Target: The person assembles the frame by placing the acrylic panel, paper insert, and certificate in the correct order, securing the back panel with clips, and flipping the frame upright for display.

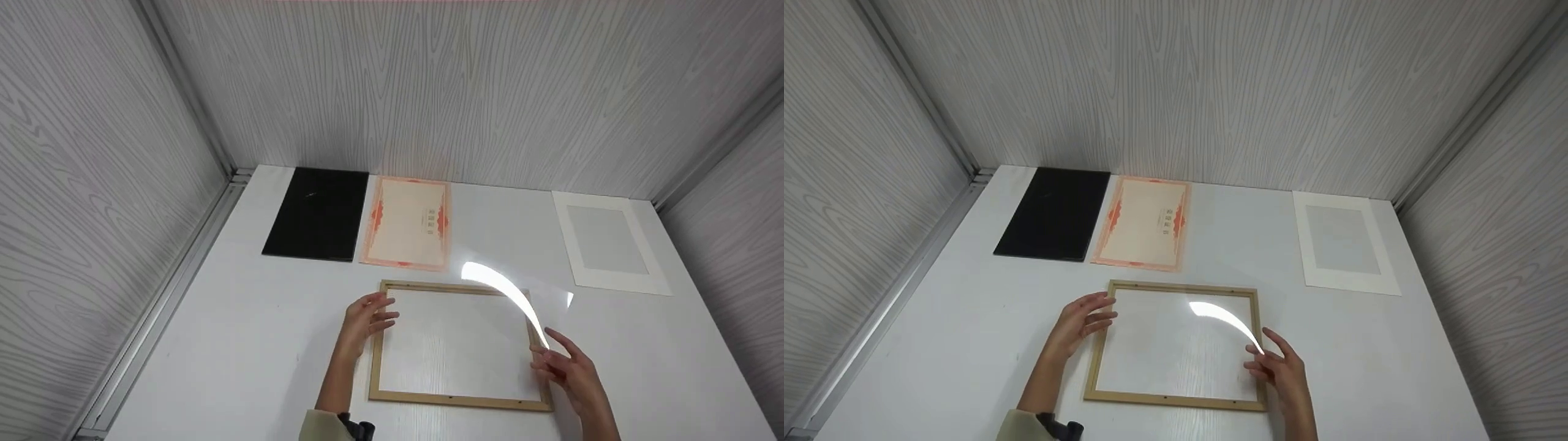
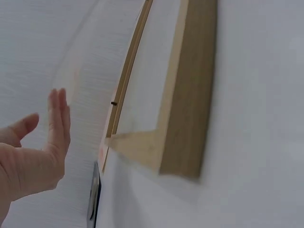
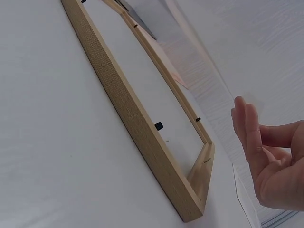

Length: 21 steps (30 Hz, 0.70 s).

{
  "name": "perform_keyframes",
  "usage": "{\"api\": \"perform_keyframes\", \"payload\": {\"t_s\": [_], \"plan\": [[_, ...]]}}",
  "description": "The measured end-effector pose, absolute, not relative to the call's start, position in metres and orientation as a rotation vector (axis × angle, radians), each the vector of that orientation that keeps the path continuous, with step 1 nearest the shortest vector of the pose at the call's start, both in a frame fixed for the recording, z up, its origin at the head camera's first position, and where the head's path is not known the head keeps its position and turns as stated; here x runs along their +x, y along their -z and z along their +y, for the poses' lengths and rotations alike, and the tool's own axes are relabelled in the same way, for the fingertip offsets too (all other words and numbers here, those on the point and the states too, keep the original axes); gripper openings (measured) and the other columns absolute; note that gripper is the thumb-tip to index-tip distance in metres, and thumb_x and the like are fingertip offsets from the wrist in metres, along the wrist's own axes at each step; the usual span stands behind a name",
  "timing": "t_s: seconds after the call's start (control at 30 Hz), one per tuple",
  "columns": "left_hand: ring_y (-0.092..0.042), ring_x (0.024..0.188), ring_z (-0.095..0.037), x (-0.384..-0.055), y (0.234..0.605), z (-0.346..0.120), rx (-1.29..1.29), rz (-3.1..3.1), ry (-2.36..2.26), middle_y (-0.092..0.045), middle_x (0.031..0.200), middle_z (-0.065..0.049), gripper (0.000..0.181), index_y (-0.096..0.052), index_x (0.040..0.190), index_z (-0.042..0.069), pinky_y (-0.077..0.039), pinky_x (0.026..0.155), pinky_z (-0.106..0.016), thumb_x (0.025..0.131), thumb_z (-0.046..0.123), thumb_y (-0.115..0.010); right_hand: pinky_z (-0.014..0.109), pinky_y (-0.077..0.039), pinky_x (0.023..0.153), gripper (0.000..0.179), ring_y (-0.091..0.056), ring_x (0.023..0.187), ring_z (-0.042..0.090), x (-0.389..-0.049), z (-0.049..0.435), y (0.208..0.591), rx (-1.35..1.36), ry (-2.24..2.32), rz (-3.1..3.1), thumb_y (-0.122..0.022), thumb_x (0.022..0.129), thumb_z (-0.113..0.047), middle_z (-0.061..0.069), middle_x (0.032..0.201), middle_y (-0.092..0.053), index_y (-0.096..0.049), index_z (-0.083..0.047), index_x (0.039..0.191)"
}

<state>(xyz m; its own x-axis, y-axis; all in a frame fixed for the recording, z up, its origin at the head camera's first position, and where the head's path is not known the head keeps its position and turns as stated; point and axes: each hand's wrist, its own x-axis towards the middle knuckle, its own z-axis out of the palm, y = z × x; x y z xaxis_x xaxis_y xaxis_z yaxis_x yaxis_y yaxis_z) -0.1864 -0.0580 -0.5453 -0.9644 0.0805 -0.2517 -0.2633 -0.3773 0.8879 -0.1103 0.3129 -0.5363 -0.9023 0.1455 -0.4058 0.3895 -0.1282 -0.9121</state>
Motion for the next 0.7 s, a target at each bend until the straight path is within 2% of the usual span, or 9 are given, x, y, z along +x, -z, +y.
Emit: {"api": "perform_keyframes", "payload": {"t_s": [0.23,0.5,0.7], "plan": [[-0.066,0.082,-0.024,-0.182,0.548,-0.078,-0.114,1.811,-2.167,-0.064,0.105,-0.019,0.035,-0.053,0.119,-0.010,-0.053,0.071,-0.032,0.092,0.012,-0.057,0.025,-0.051,0.064,0.055,-0.064,0.073,0.019,-0.112,0.320,0.539,0.499,2.054,1.985,-0.053,0.090,-0.002,0.012,0.103,-0.065,-0.032,-0.003,0.141],[-0.066,0.069,-0.024,-0.155,0.551,-0.079,-0.097,2.014,-1.976,-0.065,0.089,-0.019,0.026,-0.054,0.108,-0.015,-0.054,0.062,-0.033,0.086,-0.003,-0.056,0.027,-0.051,0.065,0.054,-0.064,0.071,0.017,-0.110,0.326,0.549,0.392,1.942,2.057,-0.056,0.090,-0.008,0.009,0.098,-0.067,-0.034,0.000,0.139],[-0.062,0.059,-0.017,-0.137,0.555,-0.077,-0.093,2.223,-1.779,-0.064,0.075,-0.011,0.021,-0.056,0.099,-0.012,-0.052,0.051,-0.026,0.082,-0.003,-0.062,0.028,-0.051,0.065,0.053,-0.062,0.069,0.016,-0.109,0.327,0.559,0.343,1.875,2.082,-0.054,0.092,-0.007,0.011,0.098,-0.067,-0.031,0.003,0.139]]}}
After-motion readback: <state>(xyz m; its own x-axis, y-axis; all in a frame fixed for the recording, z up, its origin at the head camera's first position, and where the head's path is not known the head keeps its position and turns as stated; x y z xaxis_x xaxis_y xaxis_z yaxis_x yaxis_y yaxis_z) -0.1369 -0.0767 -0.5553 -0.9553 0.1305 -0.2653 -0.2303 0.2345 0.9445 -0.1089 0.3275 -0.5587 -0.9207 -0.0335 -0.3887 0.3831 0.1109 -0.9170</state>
